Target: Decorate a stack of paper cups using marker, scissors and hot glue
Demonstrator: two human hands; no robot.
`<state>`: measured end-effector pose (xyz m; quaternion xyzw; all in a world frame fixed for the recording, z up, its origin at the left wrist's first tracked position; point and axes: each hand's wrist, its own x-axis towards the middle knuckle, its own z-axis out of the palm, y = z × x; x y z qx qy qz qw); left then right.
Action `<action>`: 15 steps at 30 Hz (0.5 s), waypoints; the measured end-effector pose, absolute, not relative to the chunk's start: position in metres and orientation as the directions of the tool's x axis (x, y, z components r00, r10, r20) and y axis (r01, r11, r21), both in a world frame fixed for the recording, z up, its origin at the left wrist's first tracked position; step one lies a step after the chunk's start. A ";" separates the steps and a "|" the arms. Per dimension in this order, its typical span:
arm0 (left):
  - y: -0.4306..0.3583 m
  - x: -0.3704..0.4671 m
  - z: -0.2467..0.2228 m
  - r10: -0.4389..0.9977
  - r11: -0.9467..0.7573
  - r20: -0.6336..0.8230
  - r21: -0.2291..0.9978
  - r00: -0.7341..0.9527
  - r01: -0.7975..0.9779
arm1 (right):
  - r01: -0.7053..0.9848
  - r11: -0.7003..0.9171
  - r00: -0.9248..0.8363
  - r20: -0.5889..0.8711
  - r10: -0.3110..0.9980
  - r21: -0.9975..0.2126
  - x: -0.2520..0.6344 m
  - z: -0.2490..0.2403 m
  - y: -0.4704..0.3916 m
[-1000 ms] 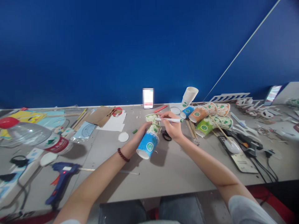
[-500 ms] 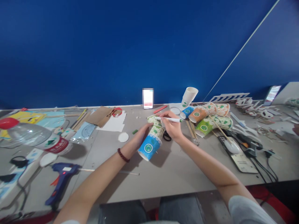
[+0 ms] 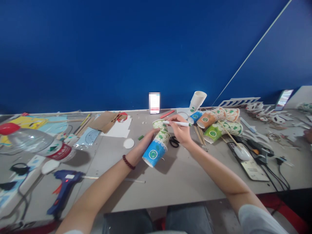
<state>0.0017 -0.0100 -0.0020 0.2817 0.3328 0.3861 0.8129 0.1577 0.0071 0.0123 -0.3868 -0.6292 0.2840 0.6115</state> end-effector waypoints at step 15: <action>-0.008 0.003 -0.006 0.850 0.507 -0.317 0.709 0.421 -0.489 | 0.209 0.548 0.025 0.564 0.825 -0.810 0.157 0.020 0.004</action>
